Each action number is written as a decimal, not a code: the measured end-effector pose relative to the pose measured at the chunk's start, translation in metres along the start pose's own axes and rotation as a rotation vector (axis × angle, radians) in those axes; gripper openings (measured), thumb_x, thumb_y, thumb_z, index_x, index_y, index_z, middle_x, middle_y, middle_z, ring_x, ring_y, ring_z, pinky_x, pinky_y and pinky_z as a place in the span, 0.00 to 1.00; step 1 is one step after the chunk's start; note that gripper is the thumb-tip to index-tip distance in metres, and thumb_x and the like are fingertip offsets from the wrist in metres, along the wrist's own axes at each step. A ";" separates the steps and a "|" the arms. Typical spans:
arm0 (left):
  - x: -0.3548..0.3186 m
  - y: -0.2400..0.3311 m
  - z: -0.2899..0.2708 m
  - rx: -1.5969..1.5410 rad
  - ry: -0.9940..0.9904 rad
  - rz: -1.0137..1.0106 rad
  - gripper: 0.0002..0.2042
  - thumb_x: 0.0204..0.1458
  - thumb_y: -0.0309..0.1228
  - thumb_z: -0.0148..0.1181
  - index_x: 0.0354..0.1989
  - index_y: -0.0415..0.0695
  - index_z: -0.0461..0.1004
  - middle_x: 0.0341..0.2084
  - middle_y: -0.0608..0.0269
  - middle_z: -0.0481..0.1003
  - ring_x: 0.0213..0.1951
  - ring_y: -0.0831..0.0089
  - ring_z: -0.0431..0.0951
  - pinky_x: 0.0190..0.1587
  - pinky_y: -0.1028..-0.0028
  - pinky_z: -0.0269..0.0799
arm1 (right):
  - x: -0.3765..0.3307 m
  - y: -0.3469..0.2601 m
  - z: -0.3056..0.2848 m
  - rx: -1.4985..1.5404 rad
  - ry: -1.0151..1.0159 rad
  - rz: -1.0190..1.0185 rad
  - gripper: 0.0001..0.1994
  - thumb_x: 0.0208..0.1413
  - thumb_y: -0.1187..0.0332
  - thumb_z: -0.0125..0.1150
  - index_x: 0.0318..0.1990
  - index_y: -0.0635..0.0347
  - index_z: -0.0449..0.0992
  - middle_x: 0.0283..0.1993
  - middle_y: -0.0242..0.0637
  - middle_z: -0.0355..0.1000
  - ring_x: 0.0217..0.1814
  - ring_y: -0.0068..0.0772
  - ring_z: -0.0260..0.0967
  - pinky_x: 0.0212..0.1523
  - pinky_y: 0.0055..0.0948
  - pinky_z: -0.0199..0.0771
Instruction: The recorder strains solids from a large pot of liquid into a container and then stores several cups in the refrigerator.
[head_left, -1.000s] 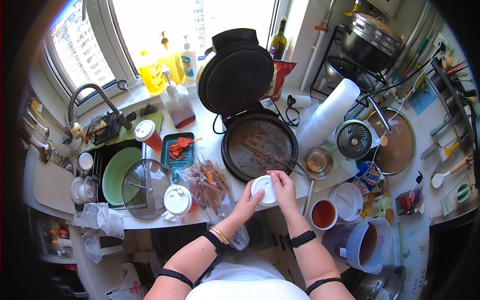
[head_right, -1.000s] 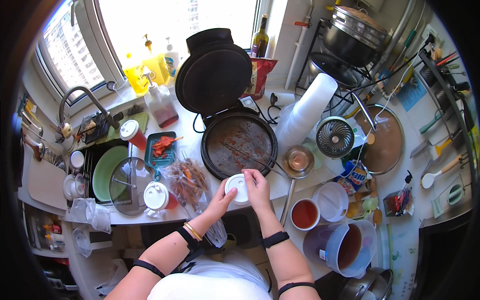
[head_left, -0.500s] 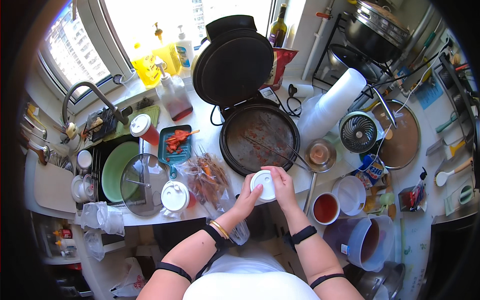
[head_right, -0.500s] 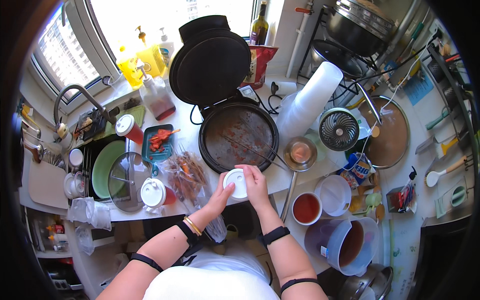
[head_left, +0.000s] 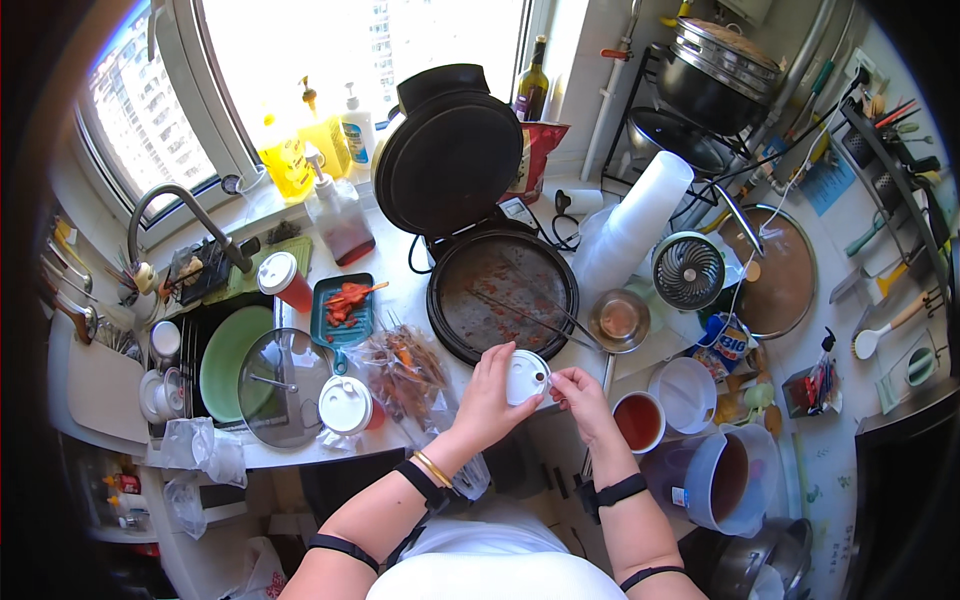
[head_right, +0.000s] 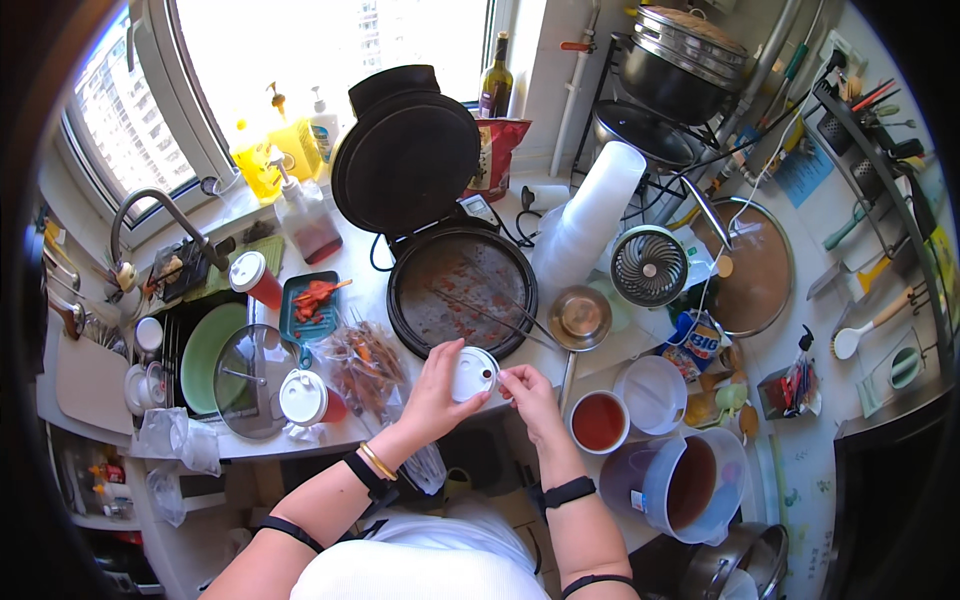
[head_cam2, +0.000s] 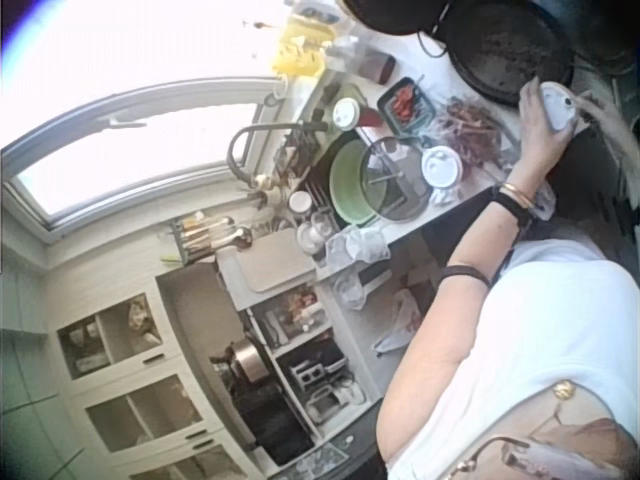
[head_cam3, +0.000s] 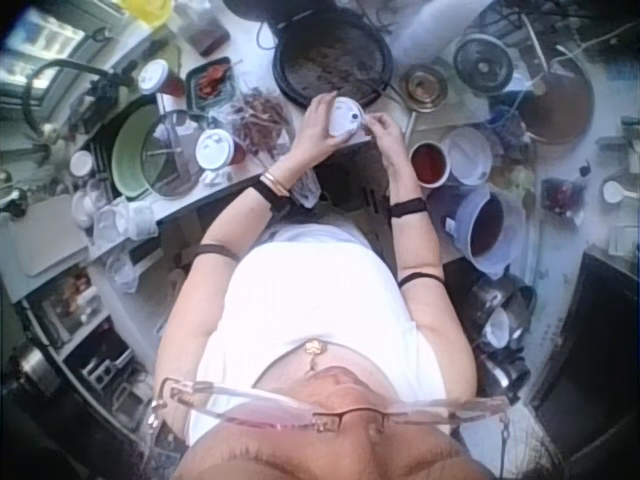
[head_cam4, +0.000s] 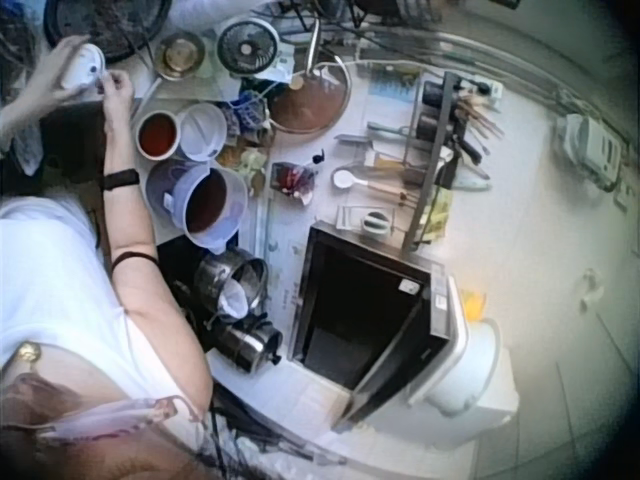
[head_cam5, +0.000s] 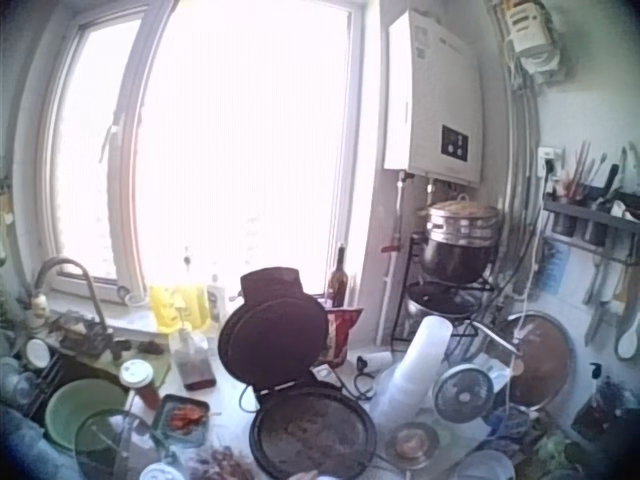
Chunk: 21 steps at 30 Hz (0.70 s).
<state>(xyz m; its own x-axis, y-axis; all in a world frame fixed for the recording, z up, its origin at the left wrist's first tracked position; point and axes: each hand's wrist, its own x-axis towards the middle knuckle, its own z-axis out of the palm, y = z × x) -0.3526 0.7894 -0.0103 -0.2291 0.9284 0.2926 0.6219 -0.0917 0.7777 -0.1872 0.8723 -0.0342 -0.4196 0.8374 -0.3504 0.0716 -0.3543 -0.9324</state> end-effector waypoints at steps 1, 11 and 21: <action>0.000 -0.001 0.001 0.002 0.000 0.000 0.38 0.42 0.38 0.68 0.58 0.35 0.56 0.52 0.42 0.62 0.55 0.48 0.64 0.58 0.61 0.61 | -0.001 0.001 0.000 0.008 -0.009 0.022 0.08 0.57 0.63 0.58 0.36 0.56 0.74 0.28 0.26 0.71 0.30 0.16 0.65 0.30 0.16 0.60; 0.000 -0.001 0.001 -0.048 0.017 -0.008 0.36 0.39 0.36 0.68 0.56 0.35 0.58 0.51 0.44 0.64 0.54 0.48 0.65 0.56 0.62 0.62 | 0.004 -0.024 0.015 0.055 -0.111 0.085 0.09 0.52 0.66 0.63 0.27 0.52 0.68 0.24 0.23 0.66 0.24 0.14 0.59 0.26 0.15 0.57; -0.002 -0.006 0.004 -0.075 0.014 0.023 0.36 0.38 0.35 0.69 0.56 0.36 0.59 0.50 0.45 0.64 0.53 0.49 0.65 0.56 0.62 0.62 | -0.002 -0.025 0.020 -0.090 -0.101 0.016 0.10 0.55 0.67 0.61 0.32 0.56 0.64 0.24 0.26 0.64 0.23 0.16 0.62 0.22 0.17 0.59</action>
<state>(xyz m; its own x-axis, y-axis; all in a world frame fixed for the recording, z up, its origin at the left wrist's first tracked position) -0.3531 0.7895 -0.0172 -0.2261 0.9208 0.3179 0.5691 -0.1400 0.8103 -0.2061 0.8717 -0.0081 -0.5060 0.7843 -0.3591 0.1584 -0.3248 -0.9324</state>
